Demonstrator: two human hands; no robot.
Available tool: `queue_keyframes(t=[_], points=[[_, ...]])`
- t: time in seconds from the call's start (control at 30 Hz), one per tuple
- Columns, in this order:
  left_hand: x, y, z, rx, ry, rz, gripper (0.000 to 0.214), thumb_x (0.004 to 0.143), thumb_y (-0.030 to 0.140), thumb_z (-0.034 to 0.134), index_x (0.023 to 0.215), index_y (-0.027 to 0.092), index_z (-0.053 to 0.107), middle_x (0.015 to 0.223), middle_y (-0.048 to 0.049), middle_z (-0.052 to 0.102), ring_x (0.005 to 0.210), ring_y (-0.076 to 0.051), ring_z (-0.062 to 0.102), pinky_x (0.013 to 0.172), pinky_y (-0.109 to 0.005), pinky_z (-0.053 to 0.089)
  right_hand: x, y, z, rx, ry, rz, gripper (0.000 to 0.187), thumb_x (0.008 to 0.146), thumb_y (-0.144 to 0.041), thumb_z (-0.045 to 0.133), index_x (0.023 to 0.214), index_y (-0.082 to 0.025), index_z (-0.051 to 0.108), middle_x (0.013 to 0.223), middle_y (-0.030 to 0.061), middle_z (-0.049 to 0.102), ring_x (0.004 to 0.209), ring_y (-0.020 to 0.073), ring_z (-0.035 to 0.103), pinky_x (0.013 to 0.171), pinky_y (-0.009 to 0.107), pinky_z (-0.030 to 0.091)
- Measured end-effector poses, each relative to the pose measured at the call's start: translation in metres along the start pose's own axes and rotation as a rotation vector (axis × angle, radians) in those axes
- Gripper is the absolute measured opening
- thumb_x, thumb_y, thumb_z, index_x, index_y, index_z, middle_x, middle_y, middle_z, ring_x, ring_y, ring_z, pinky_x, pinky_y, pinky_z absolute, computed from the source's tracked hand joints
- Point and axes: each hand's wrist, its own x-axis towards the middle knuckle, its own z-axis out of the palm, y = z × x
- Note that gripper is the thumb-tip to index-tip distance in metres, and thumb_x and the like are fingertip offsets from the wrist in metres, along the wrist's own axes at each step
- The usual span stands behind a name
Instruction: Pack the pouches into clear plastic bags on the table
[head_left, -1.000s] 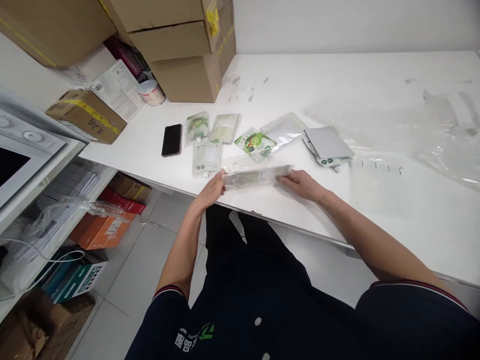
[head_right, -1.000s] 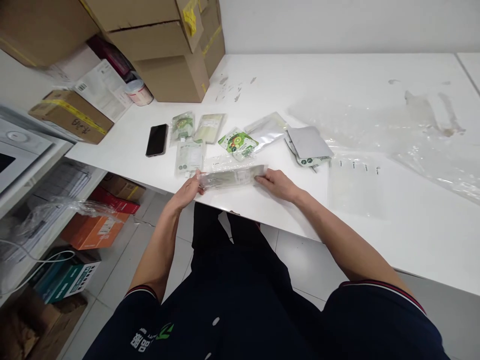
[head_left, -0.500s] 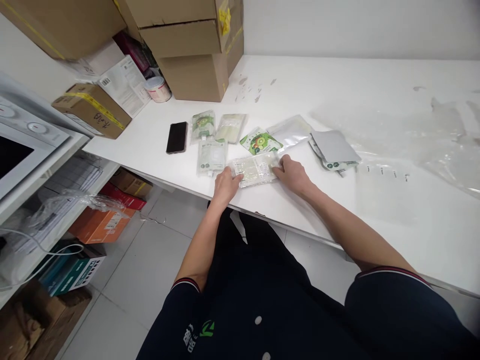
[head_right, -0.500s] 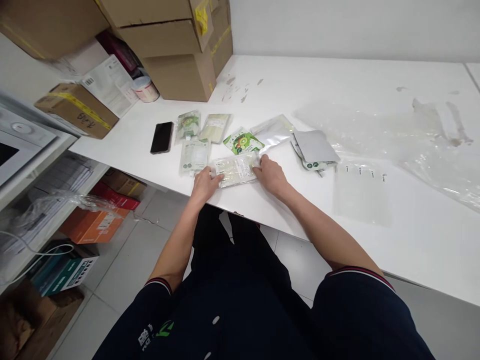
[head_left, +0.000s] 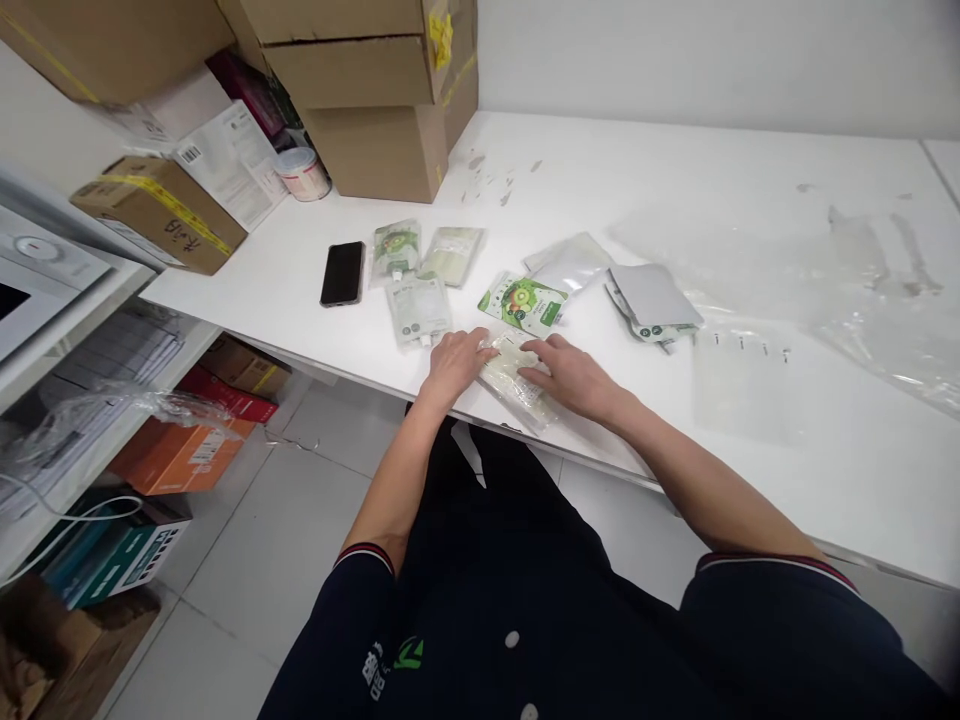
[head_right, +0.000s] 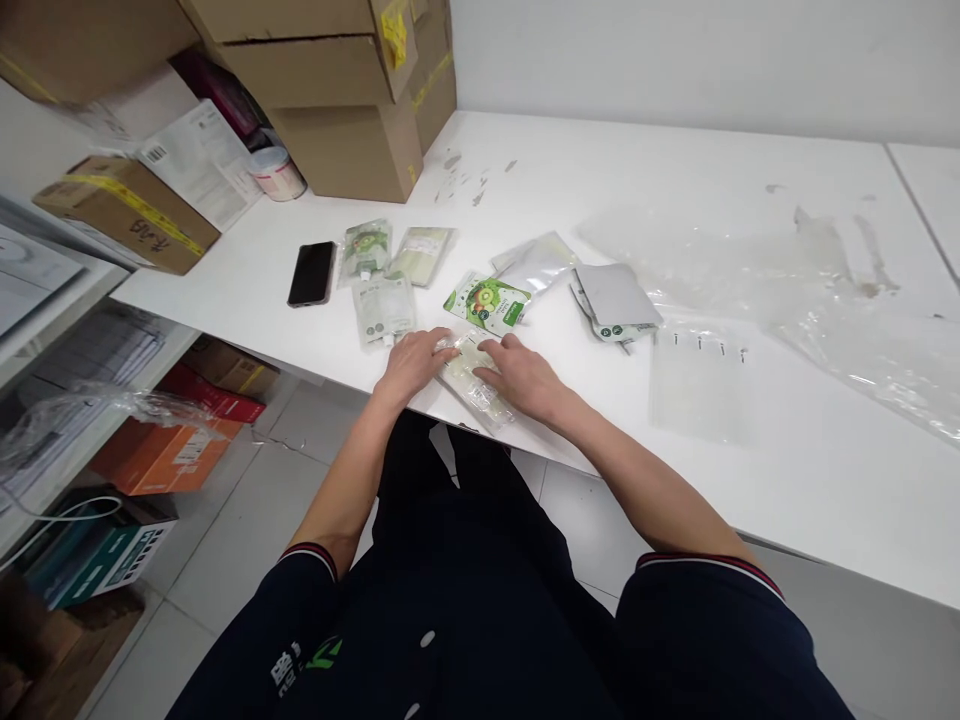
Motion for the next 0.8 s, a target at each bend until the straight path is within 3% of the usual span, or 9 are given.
queue_keyframes(t=[0.1,0.2,0.3,0.43,0.53,0.67,0.8], points=[[-0.021,0.007,0.004,0.053,0.142,-0.238,0.047,0.098,0.052,0.045,0.126,0.017,0.057,0.120,-0.0177,0.065,0.115,-0.033,0.059,0.087,-0.037,0.045,0.012,0.002,0.014,0.050,-0.047,0.031,0.049,0.097,-0.046,0.048,0.138,-0.018,0.049,0.122,0.0158,0.054,0.084,0.0248,0.064,0.076,0.037,0.051],[-0.039,0.004,0.008,-0.028,0.085,-0.407,0.060,0.095,0.066,0.036,0.108,0.013,0.061,0.103,-0.0204,0.068,0.101,-0.035,0.064,0.084,-0.041,0.045,0.012,0.005,0.025,0.124,-0.043,0.053,0.049,0.096,-0.048,0.047,0.134,-0.017,0.050,0.120,0.0167,0.054,0.084,0.0256,0.063,0.078,0.040,0.051],[-0.042,0.001,0.013,-0.141,0.052,-0.368,0.059,0.092,0.072,0.035,0.090,0.018,0.060,0.098,-0.0181,0.068,0.097,-0.035,0.064,0.082,-0.042,0.044,0.005,0.005,0.028,0.173,-0.036,0.075,0.047,0.096,-0.047,0.047,0.133,-0.018,0.049,0.121,0.0173,0.053,0.085,0.0259,0.063,0.080,0.042,0.051],[-0.032,0.008,0.022,-0.329,0.128,-0.266,0.042,0.093,0.062,0.047,0.080,0.022,0.050,0.092,-0.0106,0.065,0.093,-0.028,0.063,0.079,-0.036,0.045,-0.002,0.004,0.032,0.212,-0.010,0.097,0.048,0.096,-0.044,0.048,0.136,-0.018,0.048,0.121,0.0175,0.053,0.090,0.0269,0.063,0.084,0.043,0.051],[-0.024,0.014,0.030,-0.654,0.142,-0.278,0.032,0.093,0.054,0.052,0.090,0.022,0.047,0.083,-0.0048,0.064,0.080,-0.021,0.062,0.072,-0.032,0.047,-0.004,0.007,0.037,0.301,0.059,0.087,0.048,0.096,-0.043,0.049,0.136,-0.017,0.048,0.118,0.0157,0.054,0.096,0.0264,0.062,0.088,0.041,0.051],[-0.016,0.017,0.045,-1.191,0.160,-0.351,0.035,0.095,0.040,0.054,0.119,0.020,0.039,0.083,-0.0018,0.066,0.067,-0.015,0.063,0.062,-0.027,0.050,-0.006,0.013,0.040,0.360,0.110,0.063,0.047,0.094,-0.040,0.051,0.134,-0.015,0.051,0.117,0.0147,0.054,0.097,0.0243,0.062,0.092,0.040,0.050],[-0.019,0.015,0.048,-1.272,0.272,-0.268,0.061,0.093,0.033,0.057,0.144,0.021,0.026,0.088,-0.0025,0.071,0.070,-0.014,0.068,0.067,-0.028,0.054,0.001,0.021,0.031,0.359,0.224,0.093,0.047,0.095,-0.045,0.048,0.133,-0.016,0.052,0.131,0.0181,0.047,0.102,0.0266,0.061,0.089,0.044,0.052]])
